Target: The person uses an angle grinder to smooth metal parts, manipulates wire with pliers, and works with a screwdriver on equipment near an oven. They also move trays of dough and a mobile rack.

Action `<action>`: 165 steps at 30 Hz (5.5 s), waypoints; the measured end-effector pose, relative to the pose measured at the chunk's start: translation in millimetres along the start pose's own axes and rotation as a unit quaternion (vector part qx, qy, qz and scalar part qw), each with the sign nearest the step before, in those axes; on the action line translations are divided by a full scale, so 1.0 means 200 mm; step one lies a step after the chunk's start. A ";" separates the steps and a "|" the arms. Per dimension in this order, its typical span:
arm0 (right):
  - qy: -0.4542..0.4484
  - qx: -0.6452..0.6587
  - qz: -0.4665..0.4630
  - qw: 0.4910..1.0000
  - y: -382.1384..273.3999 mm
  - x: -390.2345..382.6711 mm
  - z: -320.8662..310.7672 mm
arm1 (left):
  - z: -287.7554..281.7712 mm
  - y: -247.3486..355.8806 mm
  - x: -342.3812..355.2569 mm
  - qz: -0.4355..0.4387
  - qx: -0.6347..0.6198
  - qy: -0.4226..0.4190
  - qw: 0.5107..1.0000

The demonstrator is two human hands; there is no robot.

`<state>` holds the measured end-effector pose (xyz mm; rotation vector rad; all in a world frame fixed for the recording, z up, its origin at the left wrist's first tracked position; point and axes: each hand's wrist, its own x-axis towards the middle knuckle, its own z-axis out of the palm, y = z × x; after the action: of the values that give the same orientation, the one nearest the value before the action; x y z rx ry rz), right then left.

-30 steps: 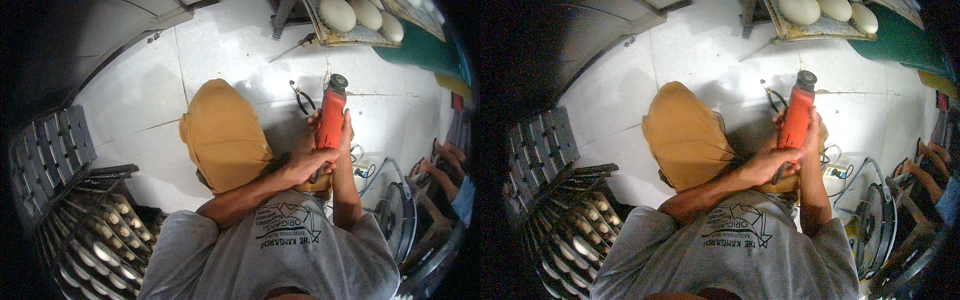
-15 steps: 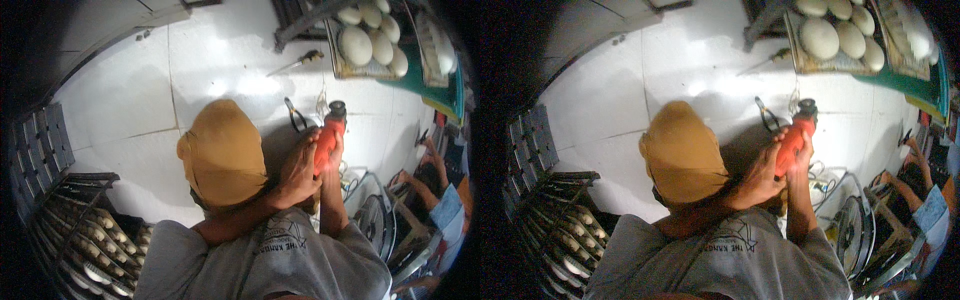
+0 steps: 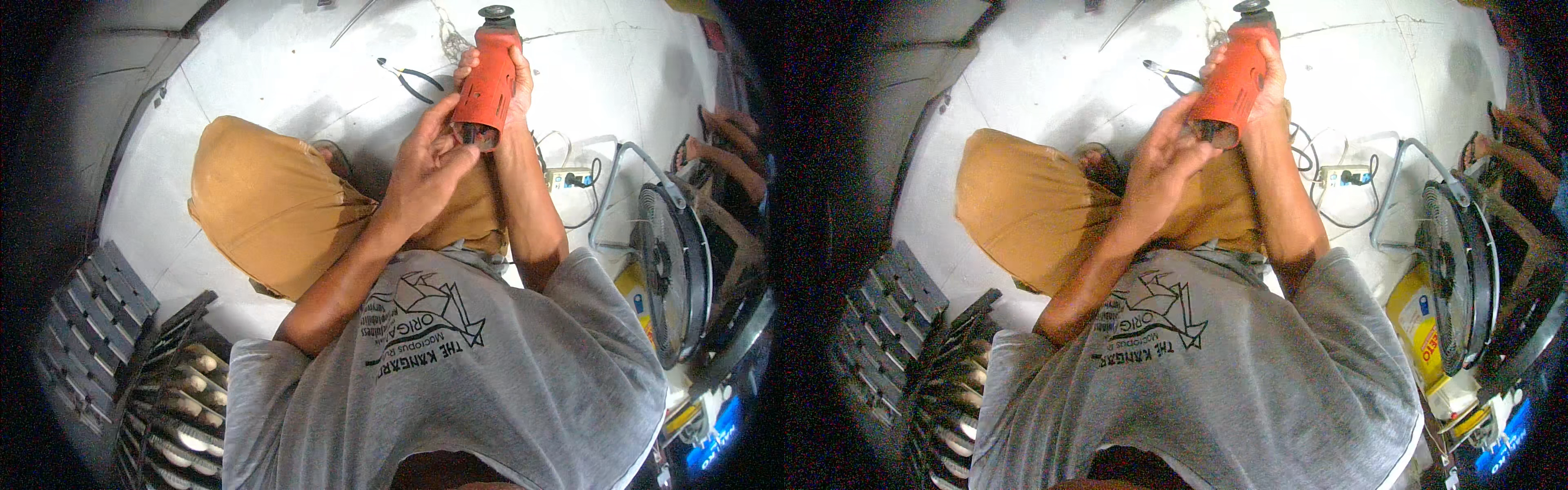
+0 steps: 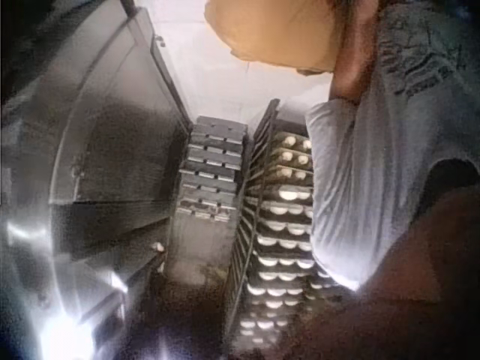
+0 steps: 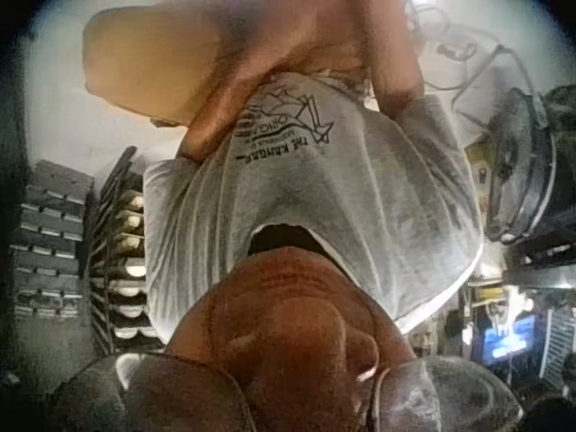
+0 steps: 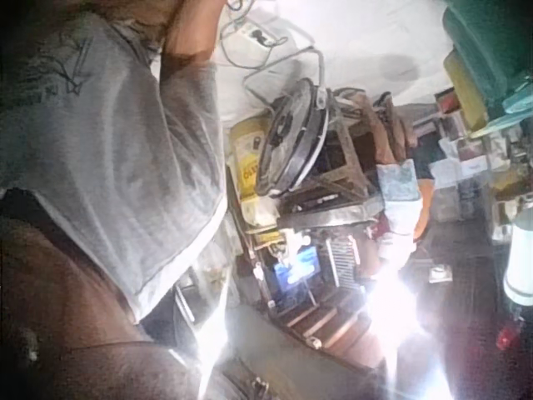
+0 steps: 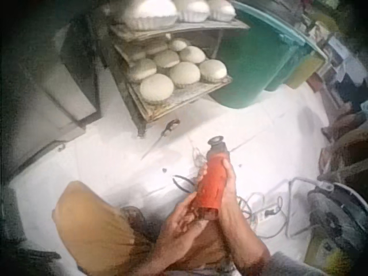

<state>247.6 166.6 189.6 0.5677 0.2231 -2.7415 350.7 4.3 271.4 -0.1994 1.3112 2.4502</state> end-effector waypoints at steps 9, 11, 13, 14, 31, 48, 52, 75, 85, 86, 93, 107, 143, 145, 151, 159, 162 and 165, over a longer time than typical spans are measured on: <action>-0.032 0.021 0.083 0.996 0.08 -0.04 -0.13 | -0.03 -0.14 0.00 -0.166 -0.059 0.011 0.984; -0.031 0.018 0.101 0.994 0.11 -0.06 -0.17 | -0.03 -0.17 -0.03 -0.184 -0.074 -0.016 0.980; -0.028 0.011 0.131 0.991 0.12 -0.02 -0.18 | -0.03 -0.20 -0.02 -0.189 -0.079 0.002 0.979; -0.024 -0.003 0.135 0.991 0.12 -0.01 -0.16 | -0.03 -0.20 -0.02 -0.188 -0.076 0.001 0.979; 0.112 -0.315 0.181 0.925 0.20 0.58 -0.11 | -0.23 -0.14 0.48 -0.070 0.073 0.237 0.966; 0.156 -0.234 0.040 0.959 -0.08 0.46 -0.18 | -1.05 -0.36 1.13 -0.019 0.663 0.306 0.683; 0.141 -0.276 0.095 0.946 -0.01 0.51 -0.16 | -1.01 -0.48 1.10 -0.012 0.638 0.301 0.708; 0.100 -0.452 0.232 0.855 0.29 1.06 -0.20 | -0.65 -0.54 0.92 0.038 0.071 0.294 0.952; 0.100 -0.458 0.232 0.853 0.30 1.13 -0.30 | -0.62 -0.43 0.91 0.020 0.088 0.319 0.944; 0.101 -0.463 0.227 0.851 0.31 1.13 -0.28 | -0.63 -0.44 0.92 0.032 0.095 0.321 0.942; 0.089 -0.451 0.253 0.851 0.28 1.17 -0.29 | -0.70 -0.55 0.98 0.019 0.085 0.307 0.948; 0.106 -0.475 0.272 0.830 0.24 1.19 -0.25 | -0.66 -0.61 1.03 0.013 0.049 0.309 0.950; 0.120 -0.497 0.228 0.829 0.30 1.09 -0.23 | -0.58 -0.47 0.93 -0.007 0.095 0.347 0.933; 0.115 -0.500 0.230 0.827 0.29 1.09 -0.24 | -0.57 -0.46 0.92 -0.009 0.098 0.351 0.931; 0.109 -0.511 0.227 0.822 0.29 1.09 -0.24 | -0.58 -0.49 0.92 -0.021 0.084 0.338 0.937; 0.116 -0.497 0.236 0.827 0.29 1.09 -0.26 | -0.59 -0.48 0.92 -0.025 0.115 0.353 0.928; 0.118 -0.501 0.222 0.828 0.30 1.08 -0.25 | -0.59 -0.50 0.92 -0.014 0.101 0.347 0.932; 0.113 -0.507 0.220 0.826 0.30 1.09 -0.27 | -0.60 -0.54 0.92 -0.016 0.118 0.353 0.928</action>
<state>99.5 59.1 45.3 0.5128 1.3094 -1.7293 214.7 4.0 68.0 -1.1084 1.8374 2.2313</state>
